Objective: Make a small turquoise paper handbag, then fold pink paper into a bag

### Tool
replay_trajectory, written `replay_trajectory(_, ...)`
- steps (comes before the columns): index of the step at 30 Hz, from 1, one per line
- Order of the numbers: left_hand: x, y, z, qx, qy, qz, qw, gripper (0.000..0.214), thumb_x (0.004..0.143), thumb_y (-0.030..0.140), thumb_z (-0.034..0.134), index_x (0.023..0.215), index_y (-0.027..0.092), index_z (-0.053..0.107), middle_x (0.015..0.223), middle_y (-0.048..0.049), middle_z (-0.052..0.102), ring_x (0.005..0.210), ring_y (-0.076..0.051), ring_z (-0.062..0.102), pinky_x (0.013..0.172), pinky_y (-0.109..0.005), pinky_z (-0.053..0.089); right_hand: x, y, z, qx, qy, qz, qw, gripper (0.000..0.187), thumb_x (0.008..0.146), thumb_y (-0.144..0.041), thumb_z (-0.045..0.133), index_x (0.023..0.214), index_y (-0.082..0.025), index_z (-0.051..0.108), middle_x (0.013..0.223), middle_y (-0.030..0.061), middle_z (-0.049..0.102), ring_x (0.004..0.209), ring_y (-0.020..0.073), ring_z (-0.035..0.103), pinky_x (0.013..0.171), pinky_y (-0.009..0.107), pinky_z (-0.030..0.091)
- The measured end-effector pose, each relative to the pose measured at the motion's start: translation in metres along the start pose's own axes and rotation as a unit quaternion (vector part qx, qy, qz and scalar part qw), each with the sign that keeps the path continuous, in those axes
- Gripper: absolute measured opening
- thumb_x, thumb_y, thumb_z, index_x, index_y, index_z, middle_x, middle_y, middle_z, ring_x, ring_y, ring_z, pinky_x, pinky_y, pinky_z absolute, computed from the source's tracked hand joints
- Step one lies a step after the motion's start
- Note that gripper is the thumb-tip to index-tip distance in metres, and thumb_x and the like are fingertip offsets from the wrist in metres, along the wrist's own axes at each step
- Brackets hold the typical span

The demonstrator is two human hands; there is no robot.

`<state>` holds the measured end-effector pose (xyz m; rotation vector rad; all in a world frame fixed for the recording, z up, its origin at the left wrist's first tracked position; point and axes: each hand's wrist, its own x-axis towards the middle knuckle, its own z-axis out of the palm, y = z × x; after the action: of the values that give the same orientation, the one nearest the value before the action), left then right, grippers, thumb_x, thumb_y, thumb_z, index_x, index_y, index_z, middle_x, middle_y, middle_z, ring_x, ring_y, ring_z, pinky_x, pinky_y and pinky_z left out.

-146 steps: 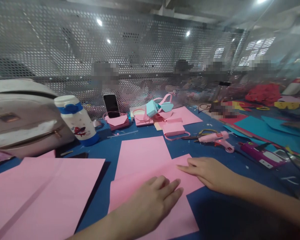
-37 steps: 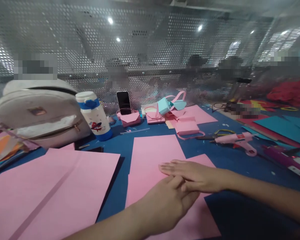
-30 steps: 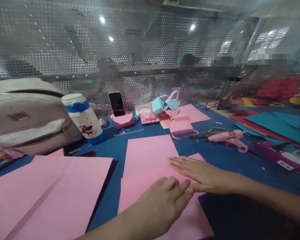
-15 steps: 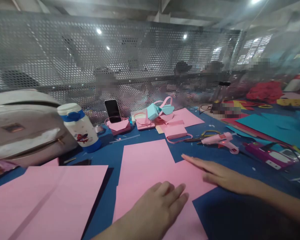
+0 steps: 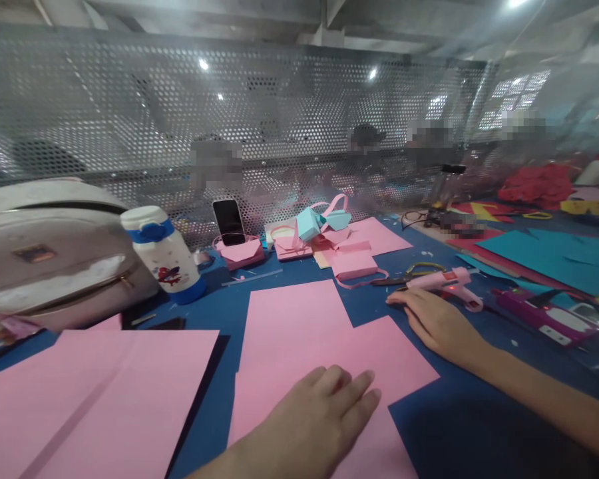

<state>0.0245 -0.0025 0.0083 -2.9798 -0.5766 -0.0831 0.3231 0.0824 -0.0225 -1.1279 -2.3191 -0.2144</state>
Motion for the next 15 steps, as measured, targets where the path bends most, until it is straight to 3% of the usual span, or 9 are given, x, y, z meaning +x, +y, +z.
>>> replay_trajectory(15,0.0006,0.0,0.001,0.001,-0.002,0.0,1.0,0.053,0.099,0.028,0.044,0.147,0.009,0.034,0.154,-0.012,0.035,0.111,-0.024,0.052,0.09,-0.034,0.043,-0.0016,-0.0006,0.001,-0.018,0.004,0.014,1.0,0.031,0.091,-0.013,0.037,0.113,-0.019,0.057,0.104,0.0099,0.071,0.099,0.0257,0.067,0.085,0.042,0.055)
